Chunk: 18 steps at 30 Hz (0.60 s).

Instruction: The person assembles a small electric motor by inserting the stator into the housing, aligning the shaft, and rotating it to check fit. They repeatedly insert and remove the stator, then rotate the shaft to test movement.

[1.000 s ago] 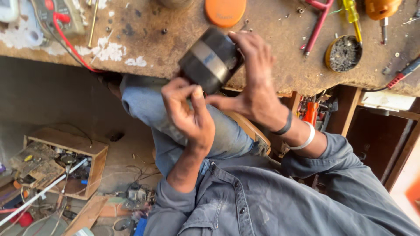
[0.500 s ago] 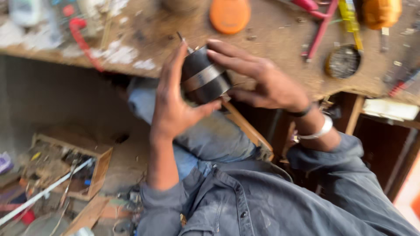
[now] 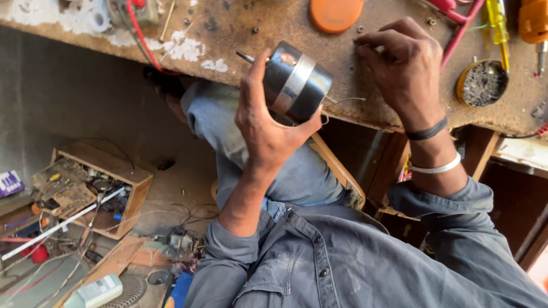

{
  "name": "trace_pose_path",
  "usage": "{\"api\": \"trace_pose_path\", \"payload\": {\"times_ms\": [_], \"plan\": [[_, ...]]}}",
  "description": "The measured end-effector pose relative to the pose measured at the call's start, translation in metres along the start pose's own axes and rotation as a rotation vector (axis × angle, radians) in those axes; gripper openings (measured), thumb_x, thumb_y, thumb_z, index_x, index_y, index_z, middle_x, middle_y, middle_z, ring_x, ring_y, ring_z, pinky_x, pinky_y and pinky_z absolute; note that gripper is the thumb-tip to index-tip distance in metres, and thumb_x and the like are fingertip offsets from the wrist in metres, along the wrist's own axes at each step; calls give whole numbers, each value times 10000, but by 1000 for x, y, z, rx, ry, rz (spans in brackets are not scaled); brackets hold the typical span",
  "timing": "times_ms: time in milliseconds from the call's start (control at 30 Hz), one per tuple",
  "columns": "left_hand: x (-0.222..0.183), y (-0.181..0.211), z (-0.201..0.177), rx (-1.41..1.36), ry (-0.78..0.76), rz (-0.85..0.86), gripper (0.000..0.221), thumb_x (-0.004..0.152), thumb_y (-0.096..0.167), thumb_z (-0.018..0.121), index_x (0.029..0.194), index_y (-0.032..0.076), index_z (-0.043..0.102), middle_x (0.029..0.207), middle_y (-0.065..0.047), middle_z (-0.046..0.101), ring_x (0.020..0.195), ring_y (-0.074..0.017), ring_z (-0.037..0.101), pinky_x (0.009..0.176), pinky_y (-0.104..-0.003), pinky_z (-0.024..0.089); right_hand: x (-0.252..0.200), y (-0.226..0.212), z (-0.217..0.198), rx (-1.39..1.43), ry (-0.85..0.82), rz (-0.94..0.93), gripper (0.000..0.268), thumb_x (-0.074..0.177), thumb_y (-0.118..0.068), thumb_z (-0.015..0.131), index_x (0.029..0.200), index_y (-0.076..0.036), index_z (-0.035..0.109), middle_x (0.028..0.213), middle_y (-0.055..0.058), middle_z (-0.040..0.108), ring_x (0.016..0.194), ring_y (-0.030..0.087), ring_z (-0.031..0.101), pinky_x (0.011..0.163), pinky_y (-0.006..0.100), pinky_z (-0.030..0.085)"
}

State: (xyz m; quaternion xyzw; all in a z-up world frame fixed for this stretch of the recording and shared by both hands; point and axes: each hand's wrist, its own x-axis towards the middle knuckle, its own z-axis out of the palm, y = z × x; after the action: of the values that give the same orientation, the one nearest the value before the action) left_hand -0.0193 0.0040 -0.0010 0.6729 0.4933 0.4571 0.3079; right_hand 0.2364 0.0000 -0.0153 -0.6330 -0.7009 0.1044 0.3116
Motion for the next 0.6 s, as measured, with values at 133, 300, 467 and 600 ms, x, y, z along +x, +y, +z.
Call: {"api": "trace_pose_path", "payload": {"times_ms": [133, 300, 467, 600], "plan": [[-7, -4, 12, 54, 123, 55, 944, 744, 293, 939, 1522, 131, 430, 1236, -101, 632, 1103, -263, 711, 930, -359, 626, 8, -8, -2, -161, -29, -81, 46, 1023, -25, 812, 1026, -16, 767, 1019, 95, 695, 830, 175, 687, 731, 295, 563], [-9, -10, 23, 76, 157, 50, 963, 778, 368, 941, 1532, 113, 400, 1283, -102, 620, 1081, -235, 726, 900, -310, 661, 4, -27, -7, 87, 13, 55, 39, 1086, 38, 679, 1078, 69, 658, 1043, 138, 685, 853, 164, 681, 711, 278, 575], [-5, -1, 24, 129, 177, 59, 1043, 791, 370, 946, 1571, 92, 311, 1431, -171, 541, 1272, -327, 643, 1066, -369, 597, -23, -52, -3, 717, 6, 175, 47, 1150, 4, 687, 1154, 45, 664, 982, 127, 742, 825, 137, 744, 757, 258, 649], [-1, -2, 6, 87, 81, 161, 1104, 791, 309, 964, 1587, 90, 231, 1603, -239, 364, 1434, -394, 479, 1176, -400, 523, -38, -52, 9, 748, 81, 169, 73, 1131, 39, 733, 1173, 64, 678, 1024, 151, 730, 919, 178, 759, 815, 273, 653]]}}
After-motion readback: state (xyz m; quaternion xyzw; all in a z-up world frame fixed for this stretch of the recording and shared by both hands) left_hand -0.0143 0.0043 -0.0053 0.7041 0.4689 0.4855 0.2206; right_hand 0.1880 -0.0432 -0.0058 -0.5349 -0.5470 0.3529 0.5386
